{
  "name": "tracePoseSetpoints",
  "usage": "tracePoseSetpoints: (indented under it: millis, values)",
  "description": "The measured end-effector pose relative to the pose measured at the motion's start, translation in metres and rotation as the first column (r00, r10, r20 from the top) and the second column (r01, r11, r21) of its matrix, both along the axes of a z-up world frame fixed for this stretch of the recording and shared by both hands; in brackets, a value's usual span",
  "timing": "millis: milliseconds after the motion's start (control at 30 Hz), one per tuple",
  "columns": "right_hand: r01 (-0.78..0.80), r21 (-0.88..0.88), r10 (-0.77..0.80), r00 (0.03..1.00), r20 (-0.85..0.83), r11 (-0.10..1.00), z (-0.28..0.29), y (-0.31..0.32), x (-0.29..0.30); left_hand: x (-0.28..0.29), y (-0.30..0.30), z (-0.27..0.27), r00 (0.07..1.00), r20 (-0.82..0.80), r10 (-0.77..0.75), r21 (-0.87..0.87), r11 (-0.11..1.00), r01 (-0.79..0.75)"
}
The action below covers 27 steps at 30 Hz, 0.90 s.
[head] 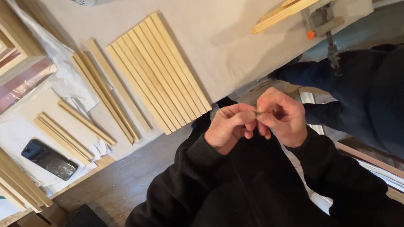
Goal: Assemble wooden picture frames by gluing, clamping, and hammering pieces together.
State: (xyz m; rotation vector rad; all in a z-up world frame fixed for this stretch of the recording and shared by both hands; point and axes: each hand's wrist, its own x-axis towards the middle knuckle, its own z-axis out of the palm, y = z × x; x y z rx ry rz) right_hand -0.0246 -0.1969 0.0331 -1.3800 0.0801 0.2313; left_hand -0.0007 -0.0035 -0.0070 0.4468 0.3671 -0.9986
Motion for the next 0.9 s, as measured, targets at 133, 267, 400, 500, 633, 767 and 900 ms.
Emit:
tracePoseSetpoints:
  millis: [133,267,400,500,633,767,900]
  values:
    - [0.127,0.1,-0.116,0.987,-0.11,0.987,-0.01,-0.017,0.015,0.013,-0.011,-0.016,0.998,0.005,-0.07,0.081,0.994,0.069]
    - [0.24,0.077,-0.214,0.945,-0.248,0.968,-0.021,-0.04,0.028,0.045,-0.024,-0.076,0.625,0.717,-0.309,0.546,0.806,-0.228]
    - [0.359,0.254,-0.209,0.857,-0.471,0.898,-0.037,-0.053,0.028,0.074,-0.039,-0.119,0.413,0.606,-0.68,0.79,0.449,-0.418]
    - [0.412,0.316,-0.192,0.816,-0.544,0.855,-0.04,-0.059,0.026,0.086,-0.048,-0.141,0.204,0.583,-0.786,0.733,0.401,-0.549]
    - [0.426,0.303,-0.195,0.797,-0.572,0.852,-0.038,-0.054,0.028,0.092,-0.044,-0.136,-0.012,0.571,-0.821,0.524,0.376,-0.764]
    - [0.366,0.251,-0.185,0.822,-0.538,0.896,-0.03,-0.045,0.034,0.085,-0.049,-0.118,0.074,0.536,-0.841,0.56,0.289,-0.776]
    - [0.12,-0.085,-0.144,0.912,-0.385,0.989,-0.024,-0.027,0.052,0.072,-0.03,-0.042,0.417,0.837,-0.354,0.545,0.602,-0.583]
